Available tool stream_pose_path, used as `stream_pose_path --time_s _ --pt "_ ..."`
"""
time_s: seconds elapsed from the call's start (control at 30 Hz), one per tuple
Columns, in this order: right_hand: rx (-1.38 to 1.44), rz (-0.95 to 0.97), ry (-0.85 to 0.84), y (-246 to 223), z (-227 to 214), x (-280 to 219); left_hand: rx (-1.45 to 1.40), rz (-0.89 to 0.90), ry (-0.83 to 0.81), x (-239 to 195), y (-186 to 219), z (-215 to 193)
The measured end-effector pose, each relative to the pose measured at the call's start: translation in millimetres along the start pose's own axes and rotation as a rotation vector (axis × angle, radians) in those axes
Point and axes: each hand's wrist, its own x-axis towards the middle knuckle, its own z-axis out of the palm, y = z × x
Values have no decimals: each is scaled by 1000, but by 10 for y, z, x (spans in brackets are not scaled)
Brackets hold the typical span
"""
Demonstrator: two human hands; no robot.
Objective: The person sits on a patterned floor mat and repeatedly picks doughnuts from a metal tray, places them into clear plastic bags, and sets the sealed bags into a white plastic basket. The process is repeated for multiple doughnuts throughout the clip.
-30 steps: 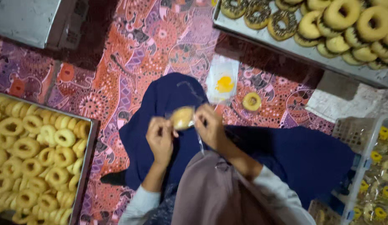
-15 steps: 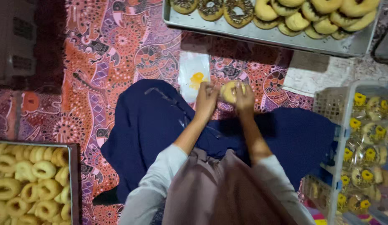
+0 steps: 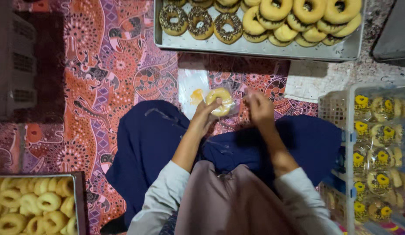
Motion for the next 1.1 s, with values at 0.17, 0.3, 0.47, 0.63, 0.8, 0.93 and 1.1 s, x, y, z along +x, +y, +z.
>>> stream_pose_path --time_s 0.17,0.3,0.47,0.63,0.8,0.93,1.1 --pt "-196 -296 -9 -574 8 -566 124 128 172 -162 15 303" --pt "-228 -266 -134 -482 114 -559 303 86 260 -212 -10 286" --pt "-877 -159 -79 34 -406 -252 221 190 138 -386 86 223" --pt "-701 -648 -695 275 -483 -1191 330 244 22 -467 -3 523" --pt "-79 276 -122 217 -790 -1355 1030 715 56 -633 -27 959" --pt "920 763 -301 246 -1357 -1238 1566 937 -411 -625 -315 1530" --pt "419 88 -229 690 -2018 -1673 1616 1249 -1006 -873 -921 2153"
